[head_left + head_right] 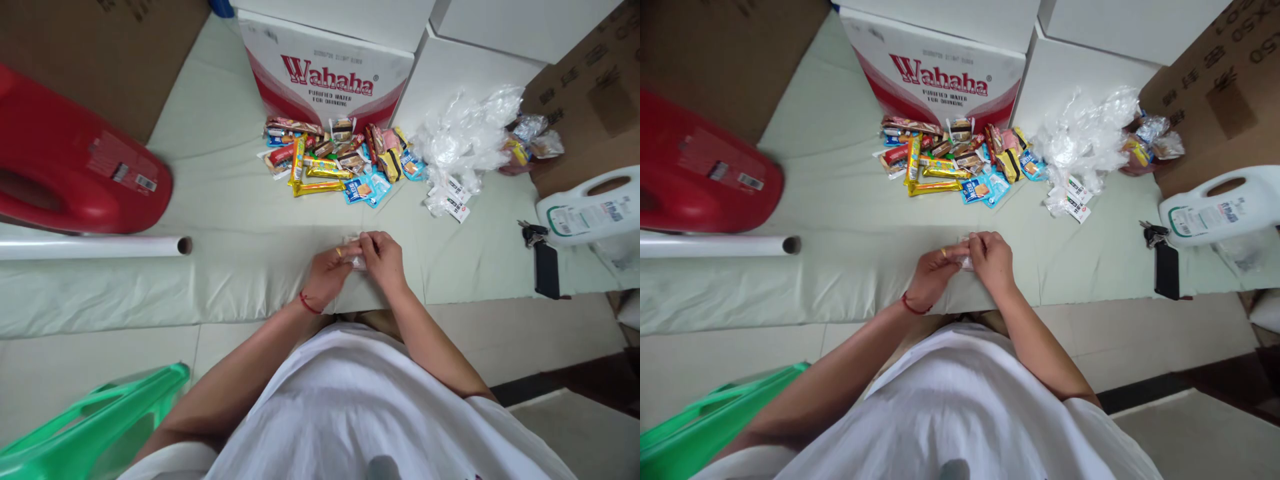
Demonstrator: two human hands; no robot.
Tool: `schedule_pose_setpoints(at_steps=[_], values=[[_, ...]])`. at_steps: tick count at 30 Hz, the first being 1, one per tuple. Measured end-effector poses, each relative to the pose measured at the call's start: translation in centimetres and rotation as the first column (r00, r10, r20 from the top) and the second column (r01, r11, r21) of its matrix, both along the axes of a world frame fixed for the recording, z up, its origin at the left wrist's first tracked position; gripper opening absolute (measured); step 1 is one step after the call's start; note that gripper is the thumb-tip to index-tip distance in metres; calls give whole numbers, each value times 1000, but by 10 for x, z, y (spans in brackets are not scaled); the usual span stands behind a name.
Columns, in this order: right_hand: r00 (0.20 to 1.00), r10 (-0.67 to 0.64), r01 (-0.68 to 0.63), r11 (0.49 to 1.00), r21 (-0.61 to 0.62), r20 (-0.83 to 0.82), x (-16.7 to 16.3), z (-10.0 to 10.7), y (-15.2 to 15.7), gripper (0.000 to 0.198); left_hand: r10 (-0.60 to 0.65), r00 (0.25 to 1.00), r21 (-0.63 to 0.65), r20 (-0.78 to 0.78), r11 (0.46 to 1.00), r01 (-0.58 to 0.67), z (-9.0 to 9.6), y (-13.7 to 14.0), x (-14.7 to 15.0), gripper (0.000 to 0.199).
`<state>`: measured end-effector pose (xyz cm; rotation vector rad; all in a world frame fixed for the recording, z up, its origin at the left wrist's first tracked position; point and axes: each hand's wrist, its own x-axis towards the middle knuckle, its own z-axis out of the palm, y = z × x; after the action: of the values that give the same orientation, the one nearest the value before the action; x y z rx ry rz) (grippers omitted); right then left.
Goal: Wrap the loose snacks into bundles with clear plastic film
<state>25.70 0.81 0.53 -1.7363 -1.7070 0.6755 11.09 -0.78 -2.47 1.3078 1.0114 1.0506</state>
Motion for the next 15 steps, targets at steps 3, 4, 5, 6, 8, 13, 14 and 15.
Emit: schedule_pose_setpoints(at_steps=[3, 4, 5, 6, 8, 13, 14, 15], values=[[975, 48, -57, 998, 34, 218, -7, 2, -13, 40, 98, 936, -195, 339, 980, -32, 4, 5, -7, 15], [953, 72, -88, 995, 43, 294, -11, 1, -19, 40, 122, 917, -225, 380, 974, -36, 6, 7, -9, 12], [927, 100, -127, 991, 50, 362, -15, 0, -26, 42, 147, 910, -242, 388, 969, -53, 7, 8, -10, 12], [900, 130, -167, 985, 52, 415, -18, -2, -32, 48, 176, 915, -241, 364, 966, -91, 9, 9, -12, 12], [860, 175, -228, 972, 53, 480, -21, -7, -44, 59, 225, 945, -151, 236, 969, -193, 12, 11, -16, 13], [815, 166, -267, 958, 105, 556, -16, -22, -60, 53, -101, 968, 274, -230, 948, 164, 12, 17, -21, 35], [804, 176, -285, 953, 108, 568, -14, -24, -63, 50, -167, 933, 284, -320, 922, 263, 9, 17, -22, 41], [794, 194, -309, 945, 108, 577, -12, -25, -65, 48, -198, 895, 276, -400, 905, 323, 6, 18, -23, 45]])
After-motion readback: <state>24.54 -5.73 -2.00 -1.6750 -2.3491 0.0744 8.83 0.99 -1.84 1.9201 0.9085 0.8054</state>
